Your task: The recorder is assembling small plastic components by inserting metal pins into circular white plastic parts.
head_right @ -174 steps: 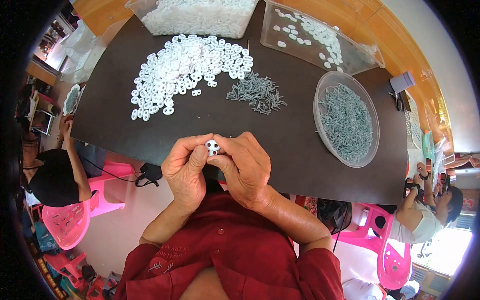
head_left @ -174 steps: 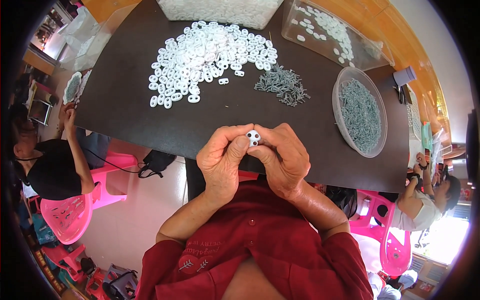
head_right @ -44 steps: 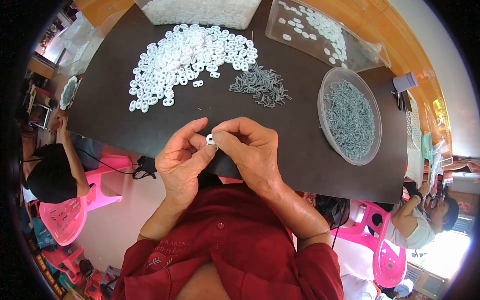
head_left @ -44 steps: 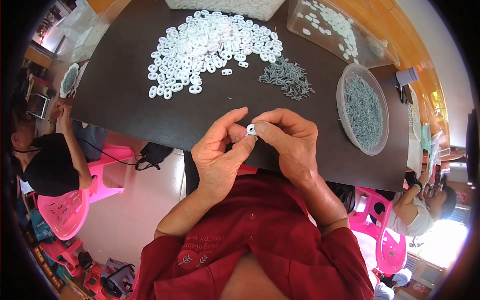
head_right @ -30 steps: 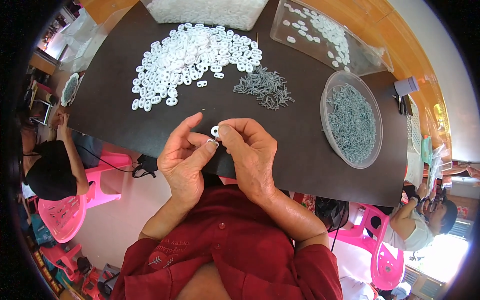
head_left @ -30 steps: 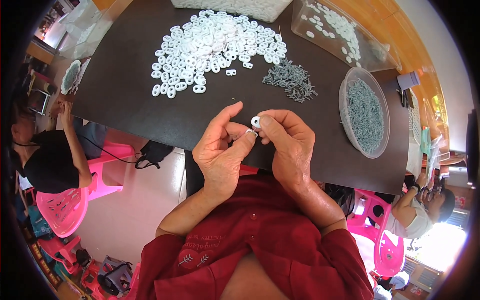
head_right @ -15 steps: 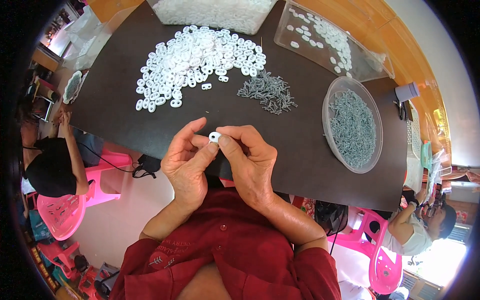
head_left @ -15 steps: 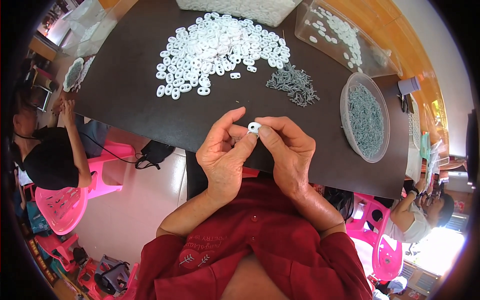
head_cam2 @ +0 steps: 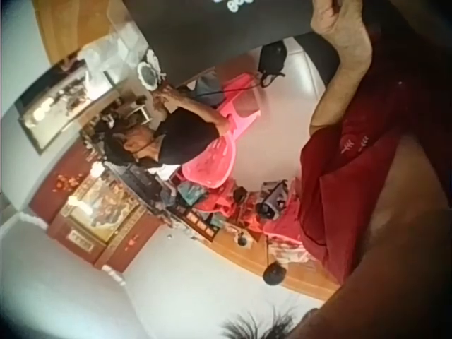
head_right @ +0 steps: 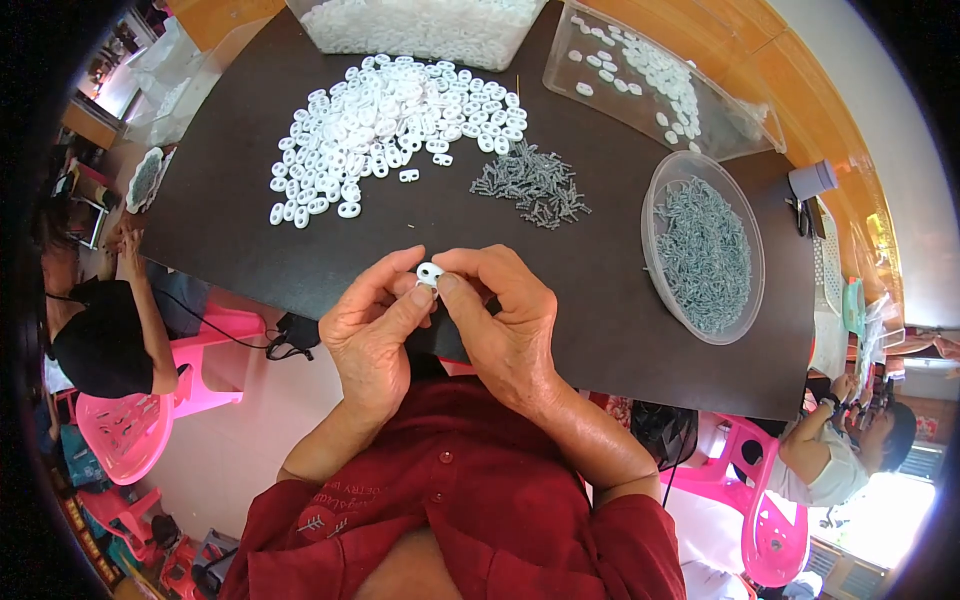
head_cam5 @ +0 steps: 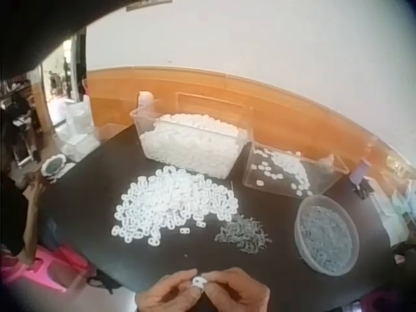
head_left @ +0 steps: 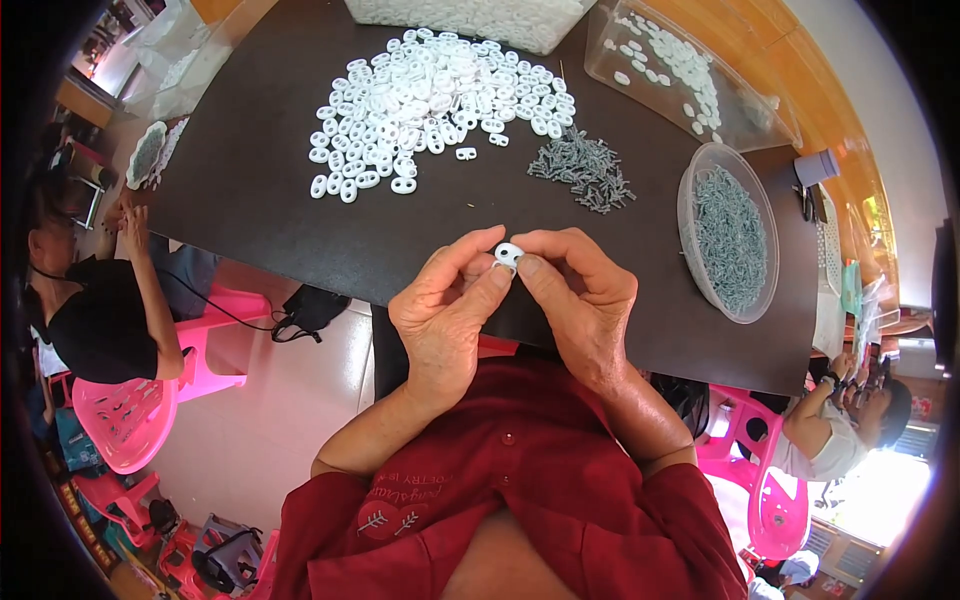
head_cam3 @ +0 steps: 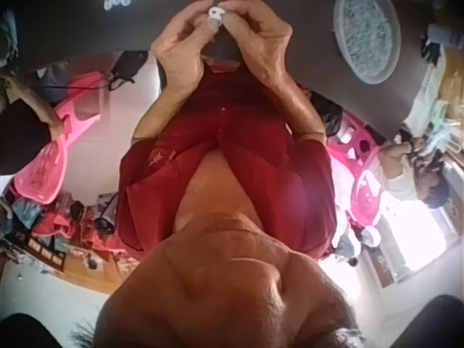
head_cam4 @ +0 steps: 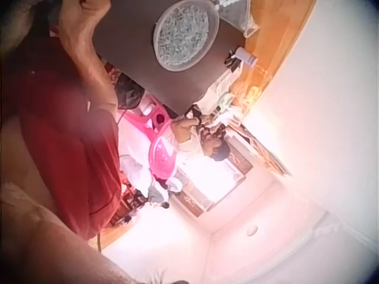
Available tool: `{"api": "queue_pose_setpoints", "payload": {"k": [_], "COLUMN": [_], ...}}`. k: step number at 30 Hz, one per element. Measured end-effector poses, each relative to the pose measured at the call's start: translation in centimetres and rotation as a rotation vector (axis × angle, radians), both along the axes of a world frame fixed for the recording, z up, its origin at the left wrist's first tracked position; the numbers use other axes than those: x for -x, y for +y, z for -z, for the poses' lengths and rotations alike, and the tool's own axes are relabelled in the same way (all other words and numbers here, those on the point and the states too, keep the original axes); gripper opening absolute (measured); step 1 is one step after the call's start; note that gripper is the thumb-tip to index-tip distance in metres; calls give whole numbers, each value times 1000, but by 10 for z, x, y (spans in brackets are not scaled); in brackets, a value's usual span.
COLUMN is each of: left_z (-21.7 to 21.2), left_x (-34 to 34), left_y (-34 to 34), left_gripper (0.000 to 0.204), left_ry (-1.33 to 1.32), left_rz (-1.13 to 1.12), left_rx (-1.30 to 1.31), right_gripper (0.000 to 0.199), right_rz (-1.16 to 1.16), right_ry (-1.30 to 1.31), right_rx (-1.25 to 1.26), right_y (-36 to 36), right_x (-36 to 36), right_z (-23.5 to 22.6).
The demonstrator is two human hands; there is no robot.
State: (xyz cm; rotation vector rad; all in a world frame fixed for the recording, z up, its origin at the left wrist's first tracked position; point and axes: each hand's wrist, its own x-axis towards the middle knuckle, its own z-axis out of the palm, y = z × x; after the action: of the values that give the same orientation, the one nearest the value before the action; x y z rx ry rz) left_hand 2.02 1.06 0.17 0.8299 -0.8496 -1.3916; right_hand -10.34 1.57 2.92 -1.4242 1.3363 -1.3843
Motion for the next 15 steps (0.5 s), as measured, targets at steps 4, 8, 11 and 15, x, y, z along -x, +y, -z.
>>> {"api": "queue_pose_setpoints", "payload": {"k": [4, 8, 11, 15], "left_z": [2, -2, -5, -3], "left_x": [-1, -3, -4, -4], "left_y": [-2, -3, -4, -4], "left_gripper": [32, 35, 37, 36], "left_ry": [-29, -26, -34, -18], "left_rz": [5, 37, 41, 48], "left_rx": [32, 27, 23, 33], "right_gripper": [18, 20, 19, 19], "right_rz": [-29, -10, 34, 8], "right_ry": [-97, -49, -82, -28], "right_rx": [-86, -41, -73, -76], "right_y": [0, -3, -3, -4], "right_x": [4, 3, 0, 6], "right_z": [1, 2, -2, -4]}}
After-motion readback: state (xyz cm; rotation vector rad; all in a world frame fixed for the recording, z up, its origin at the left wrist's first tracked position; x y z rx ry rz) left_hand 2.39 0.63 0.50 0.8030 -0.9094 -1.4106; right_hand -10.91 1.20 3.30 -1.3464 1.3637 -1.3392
